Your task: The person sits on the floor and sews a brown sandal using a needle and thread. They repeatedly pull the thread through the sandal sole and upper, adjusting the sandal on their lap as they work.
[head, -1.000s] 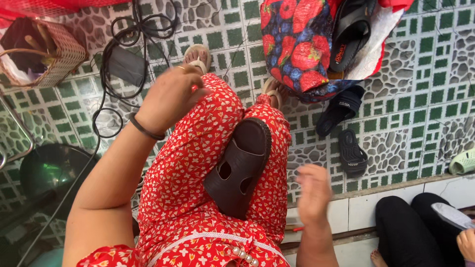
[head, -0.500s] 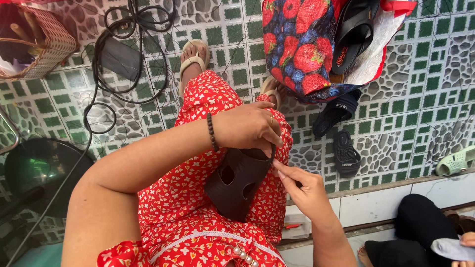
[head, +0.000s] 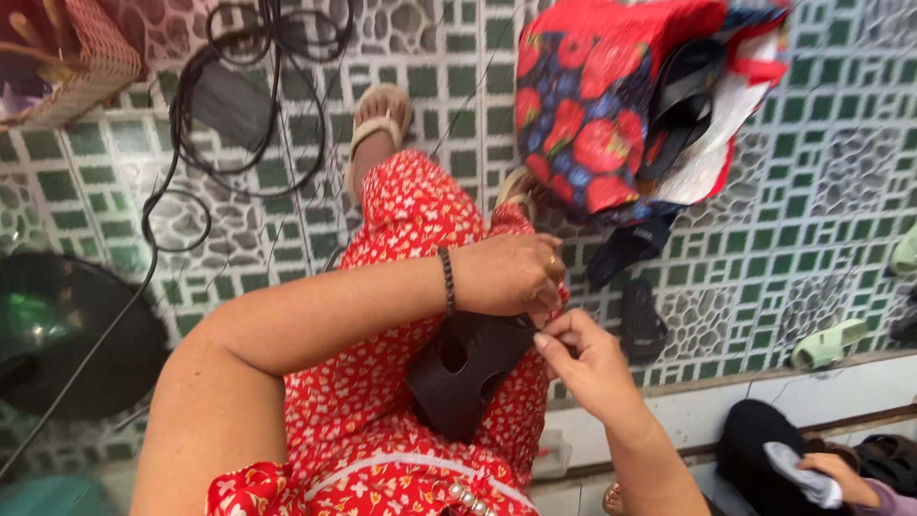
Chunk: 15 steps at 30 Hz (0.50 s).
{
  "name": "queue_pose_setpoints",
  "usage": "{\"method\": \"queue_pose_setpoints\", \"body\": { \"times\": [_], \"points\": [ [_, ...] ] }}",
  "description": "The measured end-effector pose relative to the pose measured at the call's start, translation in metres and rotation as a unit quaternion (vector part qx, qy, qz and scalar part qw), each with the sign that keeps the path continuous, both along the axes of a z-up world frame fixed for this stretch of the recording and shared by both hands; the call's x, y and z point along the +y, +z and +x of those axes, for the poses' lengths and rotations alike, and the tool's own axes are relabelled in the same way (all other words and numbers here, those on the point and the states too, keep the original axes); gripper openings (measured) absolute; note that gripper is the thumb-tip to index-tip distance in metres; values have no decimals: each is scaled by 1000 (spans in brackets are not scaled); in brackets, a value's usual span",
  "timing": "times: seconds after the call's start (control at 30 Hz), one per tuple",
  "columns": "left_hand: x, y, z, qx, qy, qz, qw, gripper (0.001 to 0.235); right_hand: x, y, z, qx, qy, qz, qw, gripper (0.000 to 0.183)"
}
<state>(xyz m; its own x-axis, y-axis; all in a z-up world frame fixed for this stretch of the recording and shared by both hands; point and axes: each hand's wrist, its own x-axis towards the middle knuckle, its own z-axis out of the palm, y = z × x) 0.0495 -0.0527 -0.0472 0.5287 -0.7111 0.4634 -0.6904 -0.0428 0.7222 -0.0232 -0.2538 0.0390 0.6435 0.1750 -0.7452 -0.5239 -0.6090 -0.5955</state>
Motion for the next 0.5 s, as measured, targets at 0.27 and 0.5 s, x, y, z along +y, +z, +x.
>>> {"method": "queue_pose_setpoints", "body": {
  "times": [0.27, 0.5],
  "points": [
    [37, 19, -7, 10, 21, -69, 997, 14, 11, 17, -40, -471, 126, -113, 866, 19],
    [53, 0, -33, -114, 100, 23, 988, 11, -6, -118, -159, 8, -581, 138, 803, 37]
  ]
}}
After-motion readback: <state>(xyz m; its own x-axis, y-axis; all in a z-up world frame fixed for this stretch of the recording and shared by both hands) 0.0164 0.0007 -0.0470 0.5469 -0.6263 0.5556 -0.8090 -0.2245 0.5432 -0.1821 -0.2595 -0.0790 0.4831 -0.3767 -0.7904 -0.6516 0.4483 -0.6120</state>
